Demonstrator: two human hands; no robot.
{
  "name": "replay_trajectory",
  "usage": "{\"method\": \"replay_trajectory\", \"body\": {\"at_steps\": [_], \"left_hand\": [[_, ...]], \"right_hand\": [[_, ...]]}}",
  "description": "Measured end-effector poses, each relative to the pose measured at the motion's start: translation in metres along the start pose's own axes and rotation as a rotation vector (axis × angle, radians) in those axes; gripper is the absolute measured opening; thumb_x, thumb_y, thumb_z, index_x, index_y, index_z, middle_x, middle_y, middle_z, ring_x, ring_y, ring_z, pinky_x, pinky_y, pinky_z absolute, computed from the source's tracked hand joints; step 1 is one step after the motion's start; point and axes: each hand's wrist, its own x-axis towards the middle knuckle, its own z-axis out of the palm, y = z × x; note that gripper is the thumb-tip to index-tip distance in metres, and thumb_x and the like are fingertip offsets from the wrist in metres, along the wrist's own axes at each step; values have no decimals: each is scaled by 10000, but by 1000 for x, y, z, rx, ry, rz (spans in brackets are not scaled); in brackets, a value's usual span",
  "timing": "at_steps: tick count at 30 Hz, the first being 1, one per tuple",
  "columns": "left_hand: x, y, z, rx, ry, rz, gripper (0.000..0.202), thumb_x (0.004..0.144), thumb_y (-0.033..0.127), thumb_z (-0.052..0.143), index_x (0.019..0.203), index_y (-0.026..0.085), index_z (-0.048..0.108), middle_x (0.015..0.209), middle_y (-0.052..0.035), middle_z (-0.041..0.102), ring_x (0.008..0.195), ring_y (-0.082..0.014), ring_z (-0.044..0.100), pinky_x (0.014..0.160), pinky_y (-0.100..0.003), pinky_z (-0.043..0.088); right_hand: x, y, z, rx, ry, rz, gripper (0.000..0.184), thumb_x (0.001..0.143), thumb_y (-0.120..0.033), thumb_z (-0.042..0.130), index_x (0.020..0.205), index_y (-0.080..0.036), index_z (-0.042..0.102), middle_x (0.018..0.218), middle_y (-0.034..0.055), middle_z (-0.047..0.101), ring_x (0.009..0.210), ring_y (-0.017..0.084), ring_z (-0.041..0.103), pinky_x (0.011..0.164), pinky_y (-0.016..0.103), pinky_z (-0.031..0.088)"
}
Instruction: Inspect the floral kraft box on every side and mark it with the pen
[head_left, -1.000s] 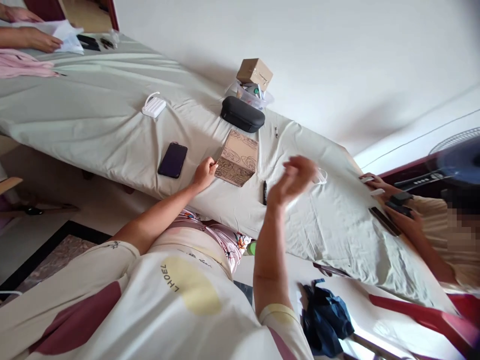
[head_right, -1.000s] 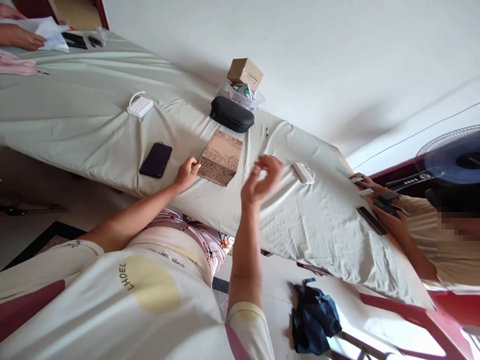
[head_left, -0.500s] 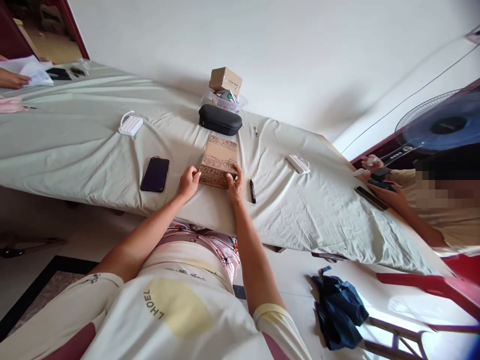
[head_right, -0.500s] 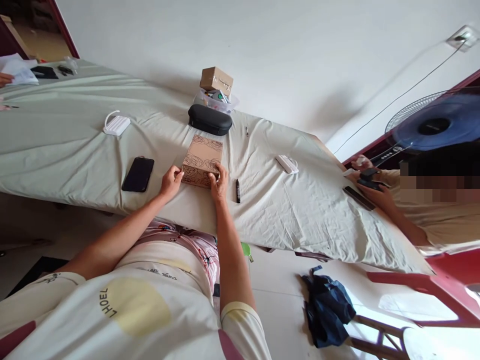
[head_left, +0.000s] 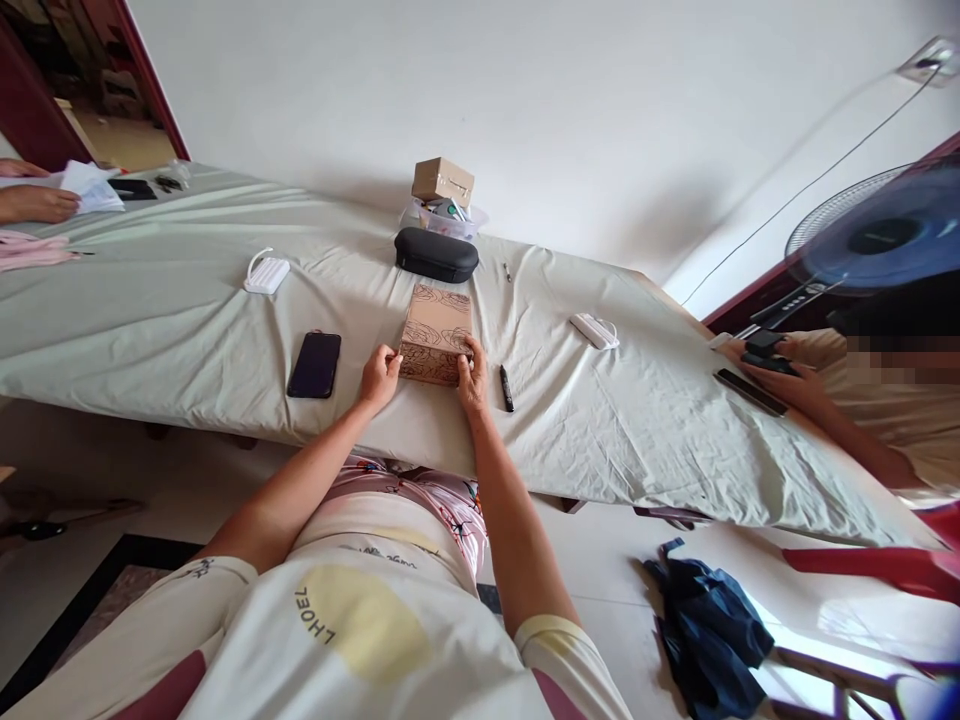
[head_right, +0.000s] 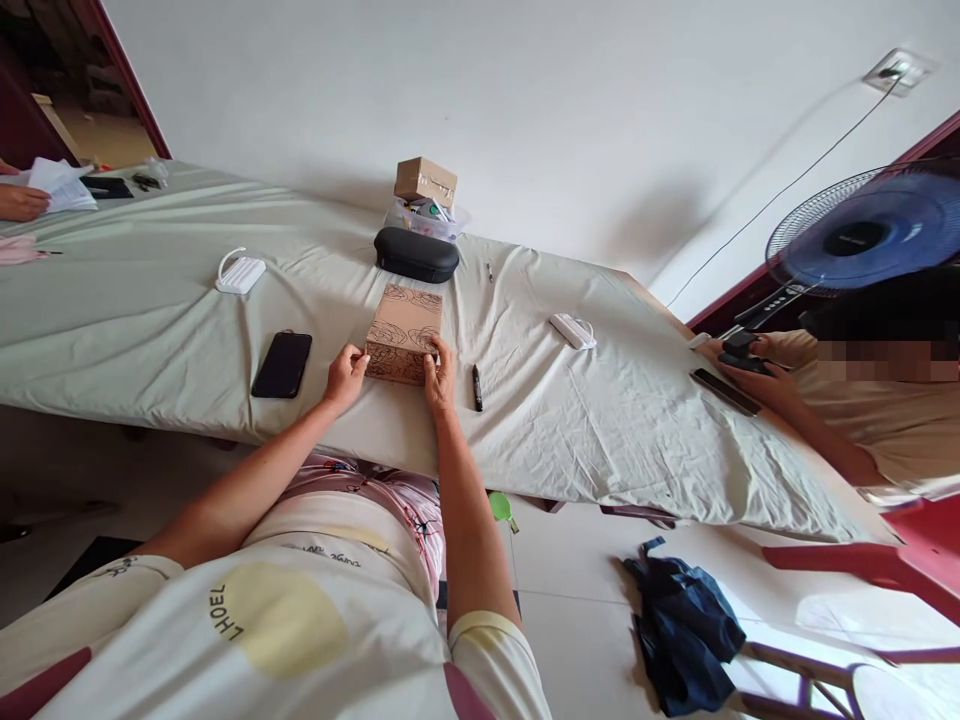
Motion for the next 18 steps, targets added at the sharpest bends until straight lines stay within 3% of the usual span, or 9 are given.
{"method": "replay_trajectory", "body": {"at_steps": [6,9,12,14,16,18], "left_hand": [[-1,2,-1,-5,-3,-6,90,951,272,553,877,252,506,917,-43,700,901,-217,663,874,-338,507],[-1,2,-1,-5,7,-5,96,944,288,568,873,251,515,920,-42,709,894,-214,665,857,-330,510],[-1,3,-1,-27,10,-8,92,941,286,578,873,253,525,926,-40,722,885,-211,666,845,-328,514],[-2,5,-1,-43,8,-21,90,939,266,585,870,251,529,913,-35,721,875,-208,668,837,-321,512],[-2,6,-2,-51,6,-37,95,941,246,591,867,246,532,901,-32,715,873,-206,672,835,-313,506],[-1,7,-3,-50,2,-47,102,946,233,598,867,241,533,910,-35,715,885,-204,677,844,-308,501]], "right_hand": [[-1,-3,3,-103,-7,12,703,980,-639,538,1531,-204,495,1570,153,552,1479,252,490,1280,463,367],[-2,-4,1,-112,5,11,673,994,-615,509,1520,-197,508,1559,146,566,1443,253,523,1215,442,443],[-3,-6,-11,-228,83,38,554,1037,-545,419,1424,-196,608,1425,130,663,1340,264,593,1163,449,474],[-5,-7,-25,-386,219,120,458,1039,-449,419,1317,-201,685,1351,137,690,1310,287,597,1177,500,439],[-7,-7,-39,-563,338,274,378,998,-349,490,1263,-210,722,1405,159,647,1353,325,549,1176,562,406],[-11,-7,-51,-695,354,460,376,942,-260,552,1270,-227,732,1485,170,581,1387,357,498,1151,611,393]]}}
